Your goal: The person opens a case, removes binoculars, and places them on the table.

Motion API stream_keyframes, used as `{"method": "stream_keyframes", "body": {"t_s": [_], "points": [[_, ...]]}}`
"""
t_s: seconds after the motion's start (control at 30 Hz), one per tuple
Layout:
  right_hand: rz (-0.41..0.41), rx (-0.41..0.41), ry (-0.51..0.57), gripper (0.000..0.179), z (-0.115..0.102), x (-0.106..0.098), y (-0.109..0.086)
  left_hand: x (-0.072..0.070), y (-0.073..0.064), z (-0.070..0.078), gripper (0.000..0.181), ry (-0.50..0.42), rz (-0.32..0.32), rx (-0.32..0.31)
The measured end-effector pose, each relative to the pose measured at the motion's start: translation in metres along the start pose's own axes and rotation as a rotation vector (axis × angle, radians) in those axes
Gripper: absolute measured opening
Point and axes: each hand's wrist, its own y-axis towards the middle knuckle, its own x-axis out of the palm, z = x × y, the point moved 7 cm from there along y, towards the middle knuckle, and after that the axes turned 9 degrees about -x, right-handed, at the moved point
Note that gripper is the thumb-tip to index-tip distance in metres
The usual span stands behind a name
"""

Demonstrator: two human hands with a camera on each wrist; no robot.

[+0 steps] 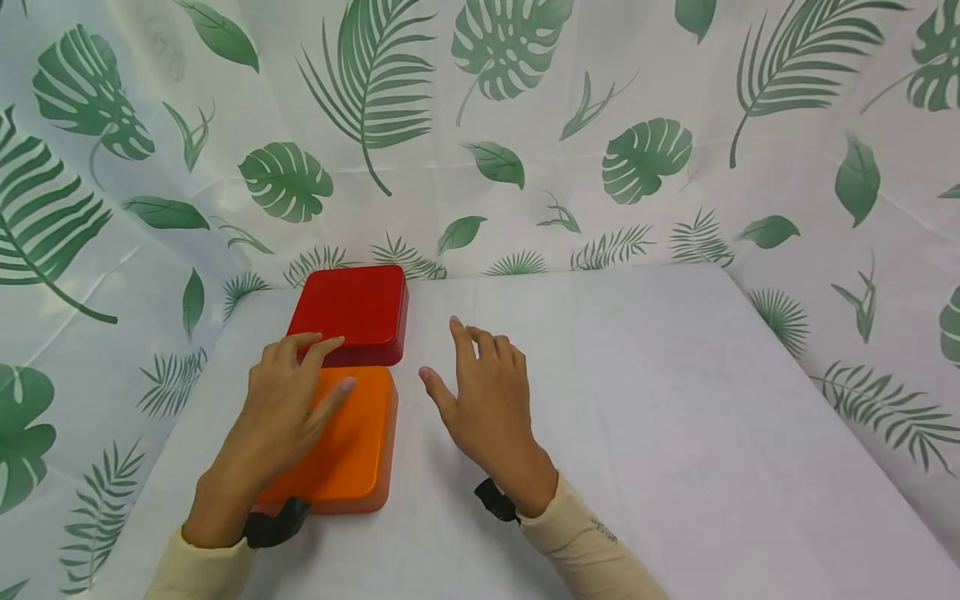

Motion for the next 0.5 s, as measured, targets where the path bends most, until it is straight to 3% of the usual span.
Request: {"method": "stream_keyframes", "body": {"t_s": [0.27, 0.5], "points": [[-0.007, 0.003, 0.056, 0.073, -0.008, 0.009, -0.002, -0.004, -0.007, -0.020, 0.063, -0.072, 0.012, -0.060], [-0.032, 0.017, 0.092, 0.071, -0.012, 0.018, -0.004, -0.006, -0.012, -0.040, 0.066, -0.101, -0.022, -0.123]]}}
